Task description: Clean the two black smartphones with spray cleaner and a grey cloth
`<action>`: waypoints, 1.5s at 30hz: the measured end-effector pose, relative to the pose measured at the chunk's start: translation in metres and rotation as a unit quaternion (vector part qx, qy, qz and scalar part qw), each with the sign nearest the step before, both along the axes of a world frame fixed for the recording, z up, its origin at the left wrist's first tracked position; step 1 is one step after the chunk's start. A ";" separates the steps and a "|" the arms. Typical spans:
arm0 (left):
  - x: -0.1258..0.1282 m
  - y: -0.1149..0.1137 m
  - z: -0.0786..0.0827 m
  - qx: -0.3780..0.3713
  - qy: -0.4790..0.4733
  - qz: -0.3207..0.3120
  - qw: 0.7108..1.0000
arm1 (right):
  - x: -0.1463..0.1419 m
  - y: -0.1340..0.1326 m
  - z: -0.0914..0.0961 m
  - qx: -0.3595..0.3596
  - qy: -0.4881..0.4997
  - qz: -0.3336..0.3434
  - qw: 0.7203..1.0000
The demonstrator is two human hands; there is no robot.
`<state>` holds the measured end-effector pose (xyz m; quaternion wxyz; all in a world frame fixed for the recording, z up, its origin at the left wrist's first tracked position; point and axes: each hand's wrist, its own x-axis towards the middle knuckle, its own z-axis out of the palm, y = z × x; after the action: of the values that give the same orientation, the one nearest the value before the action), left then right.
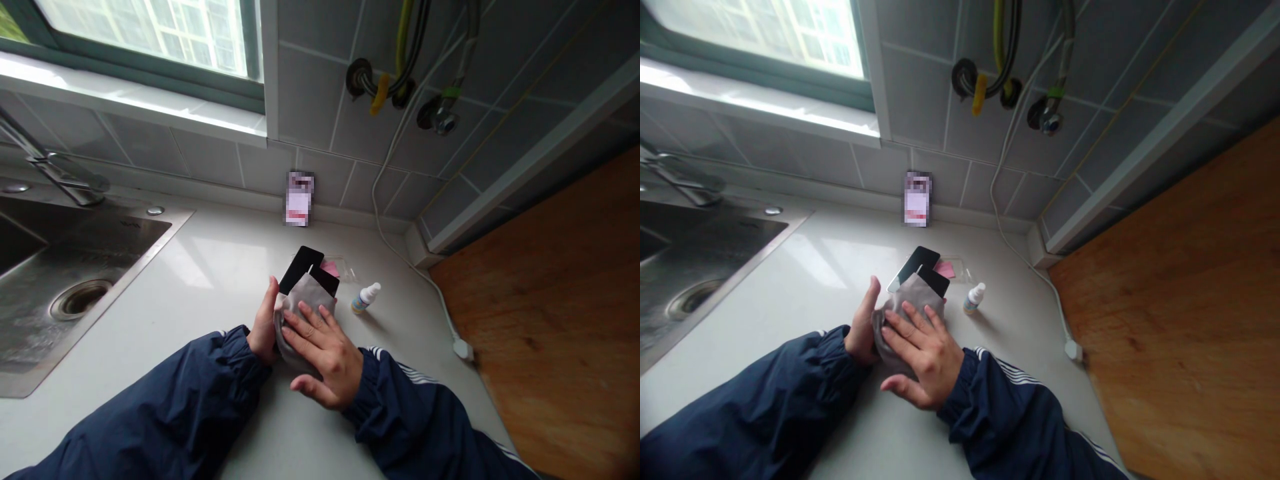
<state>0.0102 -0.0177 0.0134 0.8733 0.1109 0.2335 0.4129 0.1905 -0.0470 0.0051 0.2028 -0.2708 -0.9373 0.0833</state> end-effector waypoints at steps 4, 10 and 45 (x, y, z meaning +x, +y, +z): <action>-0.002 0.001 0.004 -0.021 0.030 -0.001 0.999 | -0.001 0.000 0.001 0.005 0.014 0.031 0.999; -0.001 0.002 0.002 -0.001 0.011 -0.019 1.000 | 0.000 0.003 -0.006 0.025 0.033 0.000 0.999; -0.006 0.007 0.006 0.015 -0.015 0.064 0.998 | 0.000 0.004 -0.003 0.023 0.045 -0.022 0.998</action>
<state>0.0038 -0.0111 0.0197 0.8467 0.1021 0.2208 0.4732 0.1906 -0.0432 0.0020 0.2530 -0.2825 -0.9227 0.0697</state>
